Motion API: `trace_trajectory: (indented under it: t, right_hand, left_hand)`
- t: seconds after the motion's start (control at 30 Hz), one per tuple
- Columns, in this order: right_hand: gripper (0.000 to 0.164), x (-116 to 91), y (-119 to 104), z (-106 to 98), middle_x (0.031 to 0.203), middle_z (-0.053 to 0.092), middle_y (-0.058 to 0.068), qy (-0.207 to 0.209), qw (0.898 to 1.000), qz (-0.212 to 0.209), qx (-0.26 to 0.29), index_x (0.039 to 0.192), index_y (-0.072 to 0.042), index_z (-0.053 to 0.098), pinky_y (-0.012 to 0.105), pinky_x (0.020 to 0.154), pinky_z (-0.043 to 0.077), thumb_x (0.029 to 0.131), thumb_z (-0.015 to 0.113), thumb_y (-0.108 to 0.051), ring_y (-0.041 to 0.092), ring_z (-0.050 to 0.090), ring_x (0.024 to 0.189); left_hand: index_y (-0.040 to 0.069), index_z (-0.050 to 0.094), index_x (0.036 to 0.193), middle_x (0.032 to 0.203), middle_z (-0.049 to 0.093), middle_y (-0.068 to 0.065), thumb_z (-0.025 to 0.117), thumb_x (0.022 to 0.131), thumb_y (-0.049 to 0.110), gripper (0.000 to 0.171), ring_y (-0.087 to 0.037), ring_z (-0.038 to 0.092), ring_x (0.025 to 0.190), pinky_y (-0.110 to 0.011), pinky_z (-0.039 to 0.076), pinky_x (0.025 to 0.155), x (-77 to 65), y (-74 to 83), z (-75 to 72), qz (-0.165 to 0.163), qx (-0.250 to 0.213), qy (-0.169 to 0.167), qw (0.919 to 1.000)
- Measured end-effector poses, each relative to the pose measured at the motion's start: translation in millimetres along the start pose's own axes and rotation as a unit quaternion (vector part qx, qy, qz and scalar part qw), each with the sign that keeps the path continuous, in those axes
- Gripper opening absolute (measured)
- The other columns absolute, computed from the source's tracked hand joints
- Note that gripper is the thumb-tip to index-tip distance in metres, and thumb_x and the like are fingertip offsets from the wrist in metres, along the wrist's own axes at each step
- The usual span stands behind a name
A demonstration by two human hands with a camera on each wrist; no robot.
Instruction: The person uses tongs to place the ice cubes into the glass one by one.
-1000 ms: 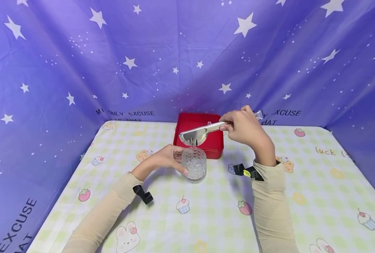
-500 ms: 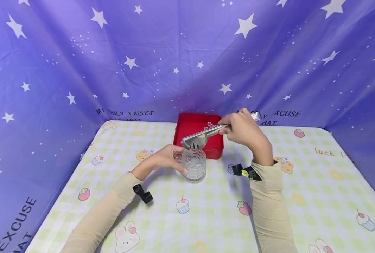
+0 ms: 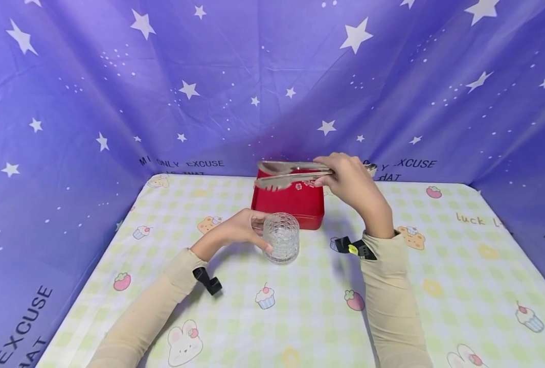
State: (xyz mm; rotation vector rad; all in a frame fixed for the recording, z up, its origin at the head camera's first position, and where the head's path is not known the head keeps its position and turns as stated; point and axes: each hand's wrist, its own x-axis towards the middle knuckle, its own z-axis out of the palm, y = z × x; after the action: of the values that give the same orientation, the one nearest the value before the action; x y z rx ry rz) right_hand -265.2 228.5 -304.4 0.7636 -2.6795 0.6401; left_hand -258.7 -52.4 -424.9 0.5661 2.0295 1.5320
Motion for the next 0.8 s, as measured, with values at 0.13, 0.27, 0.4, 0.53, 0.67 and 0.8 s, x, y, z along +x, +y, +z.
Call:
trace_trajectory:
  t: [0.13,0.27,0.4,0.53,0.67,0.8]
  right_hand:
    - [0.045,0.1,0.2,-0.7,0.1,0.068,0.023,0.055,0.998,0.024,0.006,0.128,0.005,0.065,0.049,0.081,0.047,0.086,0.078,-0.005,0.034,0.057,0.088]
    - [0.042,-1.2,3.0,-2.4,0.103,0.064,0.027,0.096,0.995,0.031,0.006,0.128,0.006,0.063,0.062,0.103,0.04,0.088,0.075,0.001,0.045,0.055,0.104]
    - [0.043,-3.9,4.7,-5.0,0.107,0.063,0.029,0.127,0.991,0.041,0.0,0.128,0.006,0.062,0.066,0.111,0.034,0.087,0.075,0.001,0.048,0.053,0.113]
    - [0.038,-3.0,5.6,-3.3,0.11,0.066,0.028,0.159,0.986,0.043,-0.039,0.124,0.004,0.065,0.063,0.103,0.039,0.089,0.075,-0.006,0.046,0.055,0.108]
    - [0.032,2.3,10.8,3.5,0.11,0.067,0.024,0.199,0.974,0.036,-0.1,0.121,0.0,0.067,0.062,0.098,0.037,0.092,0.073,-0.012,0.043,0.055,0.099]
    - [0.029,4.5,18.9,11.7,0.106,0.068,0.023,0.233,0.961,0.034,-0.142,0.119,-0.001,0.069,0.064,0.099,0.031,0.093,0.07,-0.015,0.042,0.053,0.094]
  left_hand:
    - [0.003,0.065,0.135,0.128,0.071,-0.013,0.09,0.07,-0.001,0.07,-0.021,0.068,0.118,-0.029,0.057,0.102,0.9,-0.2,0.4,-0.001,0.0,-0.003,1.0]
    - [0.004,0.066,0.134,0.127,0.072,-0.012,0.09,0.069,-0.002,0.07,-0.021,0.068,0.117,-0.029,0.057,0.101,1.4,-0.6,0.8,-0.005,0.0,0.001,1.0]
    - [0.005,0.065,0.135,0.128,0.072,-0.011,0.09,0.07,-0.001,0.07,-0.021,0.068,0.118,-0.029,0.057,0.102,2.1,-0.2,1.5,-0.006,0.006,-0.002,1.0]
    - [0.006,0.064,0.136,0.13,0.071,-0.01,0.09,0.07,0.0,0.071,-0.02,0.066,0.119,-0.029,0.056,0.104,1.9,-0.3,1.6,-0.006,0.007,-0.003,0.9999]
    - [0.005,0.064,0.137,0.13,0.071,-0.01,0.09,0.07,-0.002,0.072,-0.02,0.066,0.119,-0.029,0.056,0.104,0.8,-1.0,0.6,-0.003,0.005,0.003,1.0]
    - [0.005,0.064,0.136,0.128,0.072,-0.01,0.09,0.07,-0.001,0.071,-0.018,0.068,0.116,-0.027,0.056,0.102,0.8,-2.2,-0.4,-0.002,0.01,0.001,1.0]
